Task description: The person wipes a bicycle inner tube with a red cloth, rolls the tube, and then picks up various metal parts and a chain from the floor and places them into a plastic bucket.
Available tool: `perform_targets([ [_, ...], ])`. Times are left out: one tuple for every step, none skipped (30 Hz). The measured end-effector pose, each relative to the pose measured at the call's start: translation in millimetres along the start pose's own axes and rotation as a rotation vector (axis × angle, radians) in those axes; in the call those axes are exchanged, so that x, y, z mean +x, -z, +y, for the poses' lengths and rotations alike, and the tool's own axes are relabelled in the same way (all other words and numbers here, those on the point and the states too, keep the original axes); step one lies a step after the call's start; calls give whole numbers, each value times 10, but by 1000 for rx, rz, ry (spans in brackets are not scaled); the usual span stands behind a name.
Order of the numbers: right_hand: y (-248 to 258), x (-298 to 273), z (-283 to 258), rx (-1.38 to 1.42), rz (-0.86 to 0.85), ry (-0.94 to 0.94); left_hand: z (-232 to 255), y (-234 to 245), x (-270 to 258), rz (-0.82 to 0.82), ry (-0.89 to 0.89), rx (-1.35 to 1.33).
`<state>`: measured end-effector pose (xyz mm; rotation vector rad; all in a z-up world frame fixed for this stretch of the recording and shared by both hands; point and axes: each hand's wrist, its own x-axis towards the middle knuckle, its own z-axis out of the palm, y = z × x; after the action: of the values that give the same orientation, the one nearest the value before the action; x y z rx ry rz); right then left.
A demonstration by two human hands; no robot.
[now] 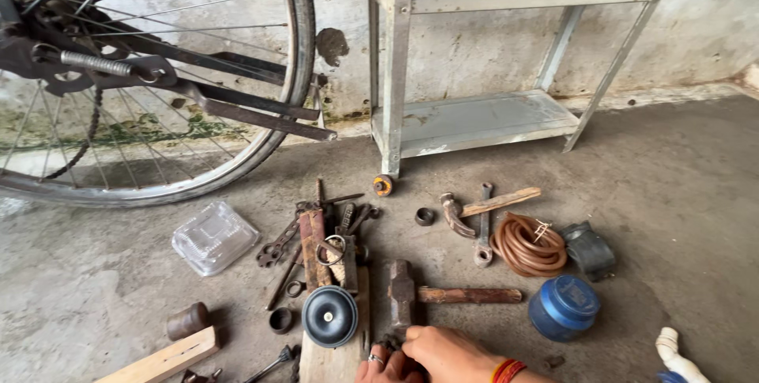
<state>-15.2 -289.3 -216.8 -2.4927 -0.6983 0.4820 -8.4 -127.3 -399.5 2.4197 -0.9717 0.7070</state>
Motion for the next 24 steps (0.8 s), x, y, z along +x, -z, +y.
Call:
perform_targets([
  [-11,9,30,4,1,9,45,-27,11,17,7,19],
  [-20,20,47,-4,7,25,60,-37,18,27,16,37],
  [-21,31,60,-12,13,42,77,-46,16,35,24,50],
  [-27,33,61,-17,18,59,86,-33,2,44,30,62],
  [-21,26,59,3,38,85,98,-57,-26,54,38,75],
  [-3,5,55,22,59,109,108,-65,-46,58,41,82],
  [18,-16,45,42,79,133,112,-75,-57,61,50,93],
  [41,-29,34,58,74,132,110,-81,-62,65,55,98],
  [55,-35,24,74,69,131,124,-78,-80,67,60,104],
  [57,-46,21,90,64,129,118,-78,-71,68,67,113],
  [48,-51,30,89,89,138,132,-59,-83,73,76,121],
  [23,-54,50,88,113,145,128,-50,-57,34,103,118],
  [-3,-51,80,88,137,153,147,-24,-36,-14,140,117],
  [-23,-43,106,75,148,173,172,27,-9,-78,194,106],
  [-43,-33,131,62,159,192,184,99,36,-100,182,117],
  [-79,-47,151,51,169,211,205,191,81,-125,171,127],
  [-106,-54,162,26,172,207,238,291,152,-149,160,136],
  [-114,-54,166,2,172,201,294,413,225,-269,232,72],
  [-110,-54,163,-21,173,196,337,554,298,-387,307,10],
  [-104,-68,156,-37,177,202,382,680,380,-506,385,-50],
  [-94,-91,146,-53,181,208,434,788,460,-510,398,-39],
  [-80,-106,126,-69,187,216,476,893,524,-513,410,-25],
  [-73,-121,102,-84,201,197,522,973,584,-516,423,-11],
  [-66,-128,84,-99,214,179,568,1032,639,-474,430,-13],
])
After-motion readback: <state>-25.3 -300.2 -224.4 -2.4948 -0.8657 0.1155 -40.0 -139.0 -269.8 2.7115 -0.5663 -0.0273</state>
